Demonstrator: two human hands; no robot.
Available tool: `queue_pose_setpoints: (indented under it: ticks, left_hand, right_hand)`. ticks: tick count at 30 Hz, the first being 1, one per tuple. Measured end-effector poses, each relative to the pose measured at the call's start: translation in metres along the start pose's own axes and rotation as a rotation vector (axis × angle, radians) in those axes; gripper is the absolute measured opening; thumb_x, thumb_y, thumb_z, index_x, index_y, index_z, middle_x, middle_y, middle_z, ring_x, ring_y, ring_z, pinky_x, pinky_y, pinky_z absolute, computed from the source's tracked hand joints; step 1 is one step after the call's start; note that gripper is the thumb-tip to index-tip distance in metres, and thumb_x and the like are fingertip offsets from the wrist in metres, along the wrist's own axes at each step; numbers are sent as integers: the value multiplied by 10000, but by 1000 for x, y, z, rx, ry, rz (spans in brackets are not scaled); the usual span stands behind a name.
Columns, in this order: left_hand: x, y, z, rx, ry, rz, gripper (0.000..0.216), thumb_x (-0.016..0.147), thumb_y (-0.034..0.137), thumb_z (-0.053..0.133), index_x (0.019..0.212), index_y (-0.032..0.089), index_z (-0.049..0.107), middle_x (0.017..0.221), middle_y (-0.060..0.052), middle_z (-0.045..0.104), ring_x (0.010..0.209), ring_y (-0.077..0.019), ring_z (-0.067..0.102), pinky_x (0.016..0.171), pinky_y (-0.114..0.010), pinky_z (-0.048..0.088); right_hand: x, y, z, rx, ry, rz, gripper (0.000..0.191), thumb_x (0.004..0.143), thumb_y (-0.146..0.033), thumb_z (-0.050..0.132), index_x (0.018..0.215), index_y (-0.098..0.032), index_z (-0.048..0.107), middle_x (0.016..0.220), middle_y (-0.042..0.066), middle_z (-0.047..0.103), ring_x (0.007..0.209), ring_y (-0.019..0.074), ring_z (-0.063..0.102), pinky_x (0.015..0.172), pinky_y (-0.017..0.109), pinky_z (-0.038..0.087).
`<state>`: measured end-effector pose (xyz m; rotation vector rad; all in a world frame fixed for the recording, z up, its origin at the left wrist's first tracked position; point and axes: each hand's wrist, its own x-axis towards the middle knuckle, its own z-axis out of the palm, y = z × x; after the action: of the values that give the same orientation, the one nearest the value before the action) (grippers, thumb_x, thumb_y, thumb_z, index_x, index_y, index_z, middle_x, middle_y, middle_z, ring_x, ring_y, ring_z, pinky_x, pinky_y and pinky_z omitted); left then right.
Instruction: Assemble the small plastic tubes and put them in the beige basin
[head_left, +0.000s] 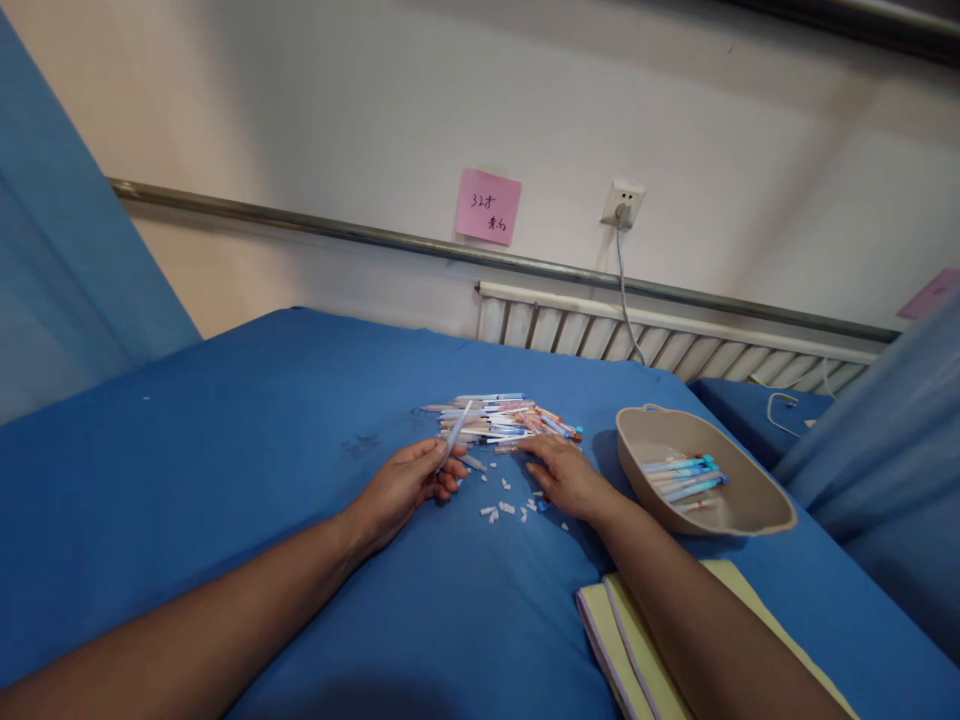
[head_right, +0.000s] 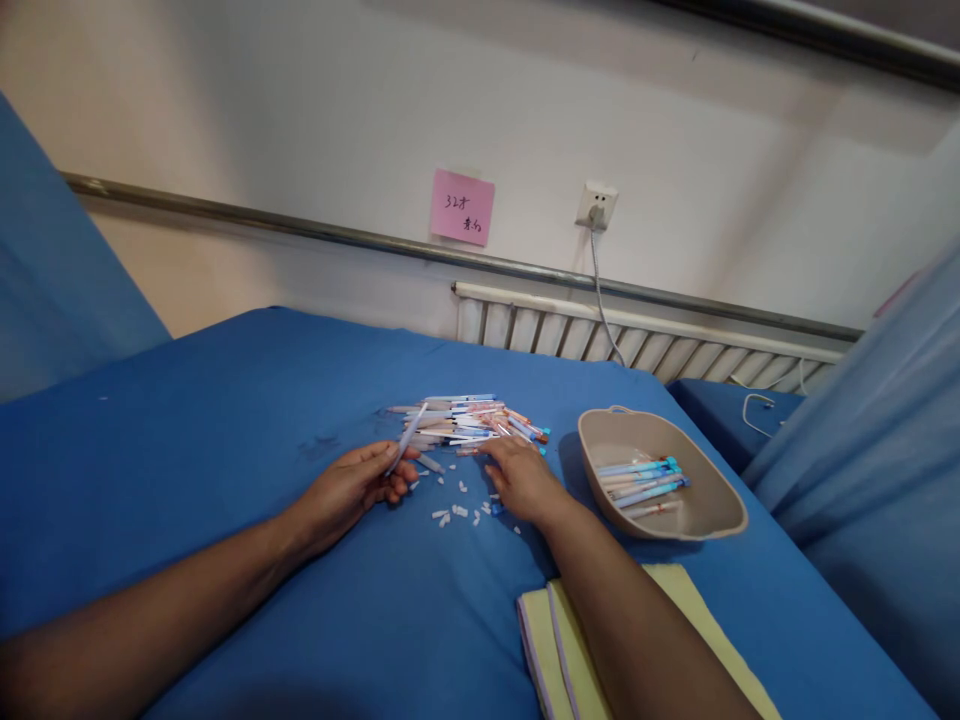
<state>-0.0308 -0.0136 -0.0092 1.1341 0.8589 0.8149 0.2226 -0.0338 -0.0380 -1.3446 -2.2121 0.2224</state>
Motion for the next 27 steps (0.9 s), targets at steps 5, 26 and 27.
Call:
queue_pose_setpoints:
  ticks: [5,26,27]
  left_hand:
    - [0,0,0,3,0,4,265,841,363,549,956,129,594,733,-37,633,581,-110,538,540,-228,415]
    - [3,1,-1,16,41,3,282,820,385,560,969,150,604,740,-28,630,592,-115,530,544,-231,409]
    - [3,1,-1,17,42,0,282,820,386,560,968,150,605,739,-27,630,594,-116,531,546,-232,409]
  right_hand:
    - [0,0,-1,11,16,57,263,829,-147,522,1071,-206,605,1085,67,640,1044,198,549,935,339,391]
    - [2,40,-4,-52,293,555,368,804,-155,495,1155,-196,598,1215,76,580,1134,219,506,981,342,365]
    - [2,40,-2,-71,261,510,395,809,-158,498,1192,-208,577,1272,70,542,1187,218,463,1011,350,332]
